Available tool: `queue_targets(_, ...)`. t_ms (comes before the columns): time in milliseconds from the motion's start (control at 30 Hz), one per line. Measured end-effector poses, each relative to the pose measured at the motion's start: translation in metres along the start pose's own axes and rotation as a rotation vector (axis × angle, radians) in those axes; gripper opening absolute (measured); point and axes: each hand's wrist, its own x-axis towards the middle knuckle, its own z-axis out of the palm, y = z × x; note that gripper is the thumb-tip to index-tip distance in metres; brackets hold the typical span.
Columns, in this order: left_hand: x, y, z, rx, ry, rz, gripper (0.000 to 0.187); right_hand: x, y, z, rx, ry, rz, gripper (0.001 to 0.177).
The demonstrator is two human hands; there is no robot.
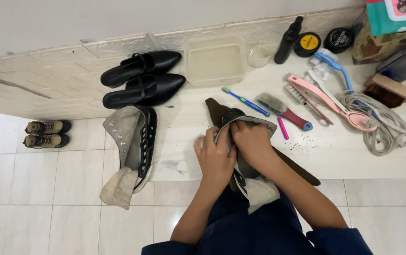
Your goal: The person scrubs a black high-top sneaker using a pink brush and a cloth, repeatedly dipping the brush into a water container and cleaning the interior and exterior surfaces. The person also wipes the shoe with a brown cloth and handles a second sneaker on the counter.
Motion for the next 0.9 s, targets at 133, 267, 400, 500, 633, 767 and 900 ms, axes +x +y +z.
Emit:
queue_targets(133,0.004,0.013,-0.026,-0.130,-0.079,0.045,0.062,0.000,0.003,0.003,-0.056,-0.005,-0.031,0.027)
queue_targets(267,0.007,0.018,-0.034,-0.162,-0.046,0.083,0.062,-0.017,0.008,-0.040,0.111,0.045,0.004,0.027)
queue_targets(400,0.008,0.016,-0.035,-0.194,-0.033,0.074,0.061,-0.050,0.023,-0.077,0.457,-0.099,0.025,0.029)
queue_targets(500,0.007,0.016,-0.036,-0.205,-0.035,0.081,0.061,-0.060,0.026,-0.090,0.516,-0.166,0.009,0.026)
queue_targets(633,0.007,0.017,-0.037,-0.197,-0.033,0.105,0.060,-0.057,0.022,-0.097,0.458,-0.045,-0.098,0.019)
queue_targets(767,0.007,0.023,-0.042,-0.204,-0.045,0.116,0.061,-0.029,0.011,-0.102,0.521,0.053,-0.083,0.020)
queue_targets(900,0.004,0.025,-0.046,-0.169,0.005,0.141,0.063,-0.003,0.009,-0.090,0.492,0.084,0.102,0.015)
